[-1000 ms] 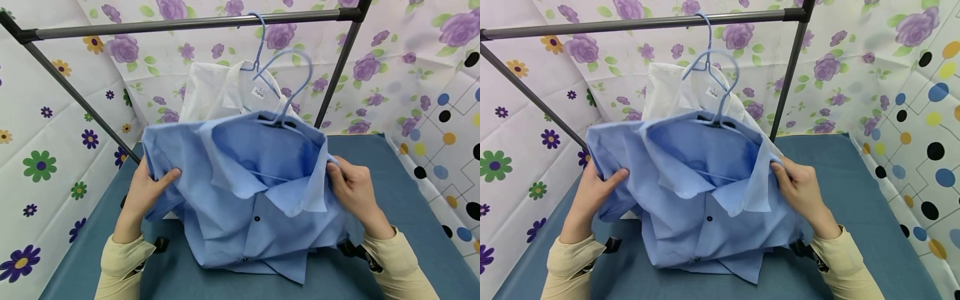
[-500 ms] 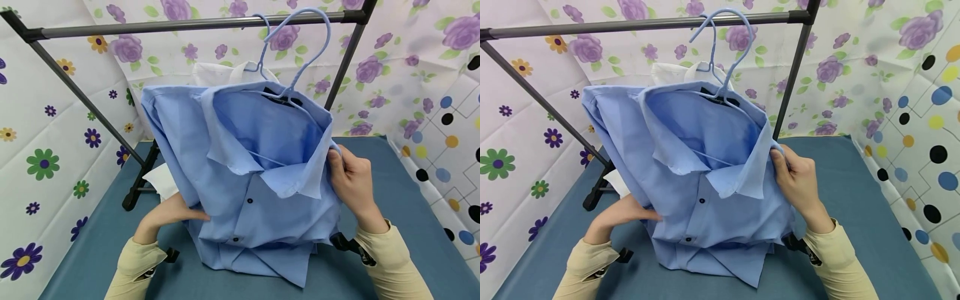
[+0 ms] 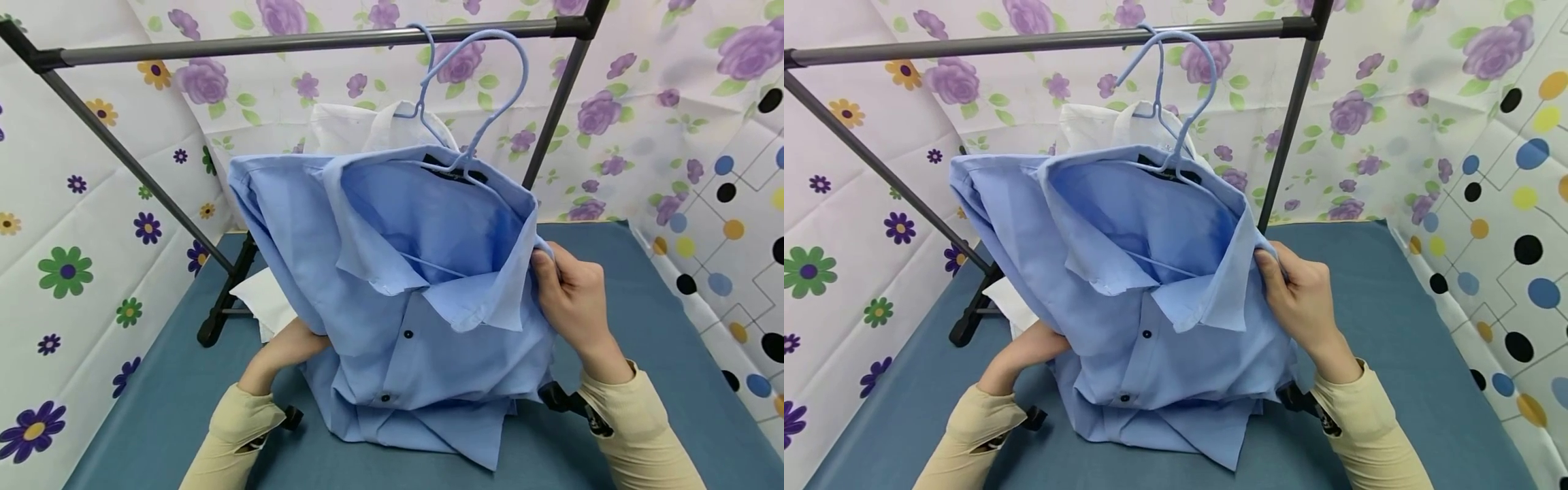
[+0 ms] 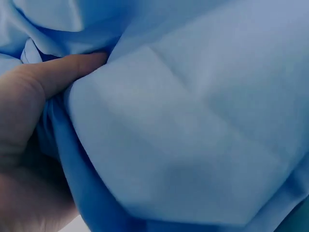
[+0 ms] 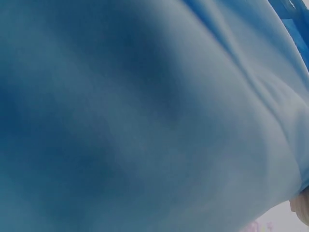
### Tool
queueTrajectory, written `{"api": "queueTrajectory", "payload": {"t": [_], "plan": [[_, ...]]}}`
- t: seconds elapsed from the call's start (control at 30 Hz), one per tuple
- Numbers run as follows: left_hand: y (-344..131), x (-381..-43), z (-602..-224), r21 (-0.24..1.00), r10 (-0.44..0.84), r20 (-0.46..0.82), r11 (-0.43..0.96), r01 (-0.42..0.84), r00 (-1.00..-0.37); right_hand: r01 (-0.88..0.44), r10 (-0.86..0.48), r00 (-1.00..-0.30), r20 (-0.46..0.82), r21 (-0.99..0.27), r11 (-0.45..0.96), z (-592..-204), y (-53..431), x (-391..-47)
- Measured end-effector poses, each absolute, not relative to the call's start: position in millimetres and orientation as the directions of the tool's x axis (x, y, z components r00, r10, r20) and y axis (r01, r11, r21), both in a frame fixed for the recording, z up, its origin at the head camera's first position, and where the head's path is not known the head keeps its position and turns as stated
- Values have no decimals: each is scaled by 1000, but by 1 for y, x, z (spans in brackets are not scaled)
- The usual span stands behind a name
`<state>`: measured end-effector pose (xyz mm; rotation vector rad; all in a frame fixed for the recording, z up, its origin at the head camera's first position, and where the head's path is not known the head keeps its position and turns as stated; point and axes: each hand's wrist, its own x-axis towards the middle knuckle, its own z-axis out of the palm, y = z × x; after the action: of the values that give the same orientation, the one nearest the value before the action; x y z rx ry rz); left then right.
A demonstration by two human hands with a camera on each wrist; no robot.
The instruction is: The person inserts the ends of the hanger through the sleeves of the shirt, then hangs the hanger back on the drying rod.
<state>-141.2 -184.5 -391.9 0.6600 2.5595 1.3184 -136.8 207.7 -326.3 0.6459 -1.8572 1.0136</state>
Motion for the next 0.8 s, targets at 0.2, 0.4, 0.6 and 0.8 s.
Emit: {"api": "queueTrajectory", "payload": {"t": [0.2, 0.4, 0.6, 0.8], "plan": [[-221, -157, -401, 805, 390, 94, 512, 300, -916, -766, -6, -463, 886, -397, 505, -326, 209, -138], [-254, -164, -382, 733, 184, 150, 638, 235, -971, -766, -13, -486, 874, -418, 488, -329, 208, -142], [-267, -168, -341, 765, -87, 312, 614, 196, -946, -765, -49, -494, 868, -407, 498, -335, 204, -147], [-273, -179, -306, 733, -285, 538, 624, 272, -793, -783, -130, -530, 838, -425, 455, -336, 200, -150]]}}
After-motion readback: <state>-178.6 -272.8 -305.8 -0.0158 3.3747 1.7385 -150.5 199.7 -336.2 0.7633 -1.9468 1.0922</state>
